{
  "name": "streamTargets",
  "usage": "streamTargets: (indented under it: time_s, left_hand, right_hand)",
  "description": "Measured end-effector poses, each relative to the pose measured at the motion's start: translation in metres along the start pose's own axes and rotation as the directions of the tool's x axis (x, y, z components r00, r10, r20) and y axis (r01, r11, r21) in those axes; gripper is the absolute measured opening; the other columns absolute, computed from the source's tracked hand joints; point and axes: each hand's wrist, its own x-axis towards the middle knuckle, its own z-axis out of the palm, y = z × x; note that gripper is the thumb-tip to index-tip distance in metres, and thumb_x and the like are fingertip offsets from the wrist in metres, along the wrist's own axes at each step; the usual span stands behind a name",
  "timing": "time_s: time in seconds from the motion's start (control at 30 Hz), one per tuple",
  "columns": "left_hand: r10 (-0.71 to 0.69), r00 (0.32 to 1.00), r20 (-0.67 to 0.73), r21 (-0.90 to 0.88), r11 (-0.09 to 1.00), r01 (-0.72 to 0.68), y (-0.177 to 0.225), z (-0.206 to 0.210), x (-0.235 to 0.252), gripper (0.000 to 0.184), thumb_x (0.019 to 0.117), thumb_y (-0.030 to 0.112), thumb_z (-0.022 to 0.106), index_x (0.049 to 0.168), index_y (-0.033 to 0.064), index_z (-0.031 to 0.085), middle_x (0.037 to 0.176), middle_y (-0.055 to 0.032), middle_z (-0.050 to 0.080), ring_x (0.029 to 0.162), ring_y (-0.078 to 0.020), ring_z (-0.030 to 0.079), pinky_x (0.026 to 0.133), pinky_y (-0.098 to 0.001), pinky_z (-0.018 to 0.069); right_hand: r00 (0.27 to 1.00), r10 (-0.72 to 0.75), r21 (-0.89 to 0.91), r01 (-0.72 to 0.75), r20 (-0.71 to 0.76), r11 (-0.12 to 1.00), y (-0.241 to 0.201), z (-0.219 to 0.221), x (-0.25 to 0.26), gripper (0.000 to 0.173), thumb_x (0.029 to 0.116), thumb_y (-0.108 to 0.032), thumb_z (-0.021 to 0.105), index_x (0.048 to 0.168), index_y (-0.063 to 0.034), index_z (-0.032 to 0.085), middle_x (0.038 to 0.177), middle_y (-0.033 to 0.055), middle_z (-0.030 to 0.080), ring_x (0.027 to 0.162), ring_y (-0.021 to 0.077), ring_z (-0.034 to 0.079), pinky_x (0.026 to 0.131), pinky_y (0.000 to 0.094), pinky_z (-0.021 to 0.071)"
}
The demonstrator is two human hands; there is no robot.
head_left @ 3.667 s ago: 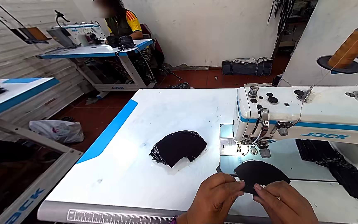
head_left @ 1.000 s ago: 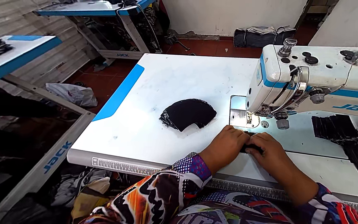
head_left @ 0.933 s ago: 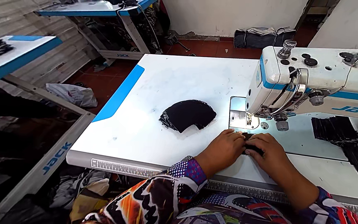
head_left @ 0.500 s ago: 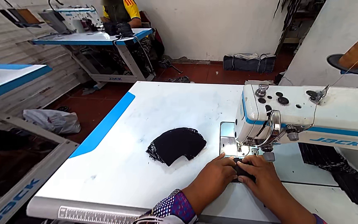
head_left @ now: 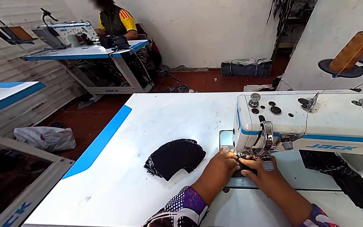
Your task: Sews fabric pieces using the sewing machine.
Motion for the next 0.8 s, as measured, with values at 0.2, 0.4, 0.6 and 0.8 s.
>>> streamTargets:
  time_s: [0.2,0.4,0.6,0.8]
  left_hand:
    - [-0.018,1.000,0.009,0.007,1.000,0.018,0.001,-0.001,0.001,0.017,0.0961,0.011,0.066,0.096,0.0002,0.079,0.114,-0.0144,0.075,0.122,-0.0319,0.067,0.114,-0.0502,0.0433]
    - [0.085,0.996,0.010,0.020,0.996,-0.085,0.002,0.000,-0.008,0.017,0.0954,0.008,0.064,0.094,-0.0011,0.078,0.113,-0.0150,0.076,0.119,-0.0325,0.069,0.112,-0.0496,0.0466]
    - [0.121,0.992,0.032,-0.057,0.991,-0.119,-0.002,-0.002,-0.014,0.012,0.0923,0.005,0.067,0.092,-0.0009,0.078,0.114,-0.0154,0.075,0.120,-0.0319,0.068,0.111,-0.0438,0.0483]
    - [0.107,0.994,0.038,-0.020,0.994,-0.106,-0.011,-0.004,0.002,0.015,0.0933,0.005,0.064,0.093,-0.0014,0.078,0.110,-0.0153,0.076,0.113,-0.0287,0.071,0.107,-0.0382,0.0505]
  right_hand:
    - [0.998,-0.042,0.011,0.043,-0.052,0.999,0.001,0.002,0.000,0.030,0.0955,-0.034,0.067,0.119,-0.0185,0.079,0.119,0.0122,0.074,0.117,0.0365,0.063,0.101,0.0617,0.0406]
    - [0.972,-0.154,-0.038,0.150,-0.179,0.988,0.005,0.013,-0.008,0.023,0.0941,-0.025,0.067,0.110,-0.0180,0.081,0.110,0.0092,0.075,0.108,0.0343,0.067,0.093,0.0589,0.0483]
    - [0.904,-0.330,-0.290,0.250,-0.273,0.924,0.002,0.027,-0.025,0.031,0.0856,-0.007,0.060,0.106,-0.0178,0.081,0.106,0.0044,0.076,0.103,0.0306,0.071,0.083,0.0525,0.0559]
    - [0.934,-0.259,-0.309,0.178,-0.245,0.934,-0.002,0.025,-0.017,0.032,0.0859,-0.008,0.063,0.113,-0.0169,0.079,0.113,0.0075,0.075,0.107,0.0314,0.070,0.085,0.0520,0.0559]
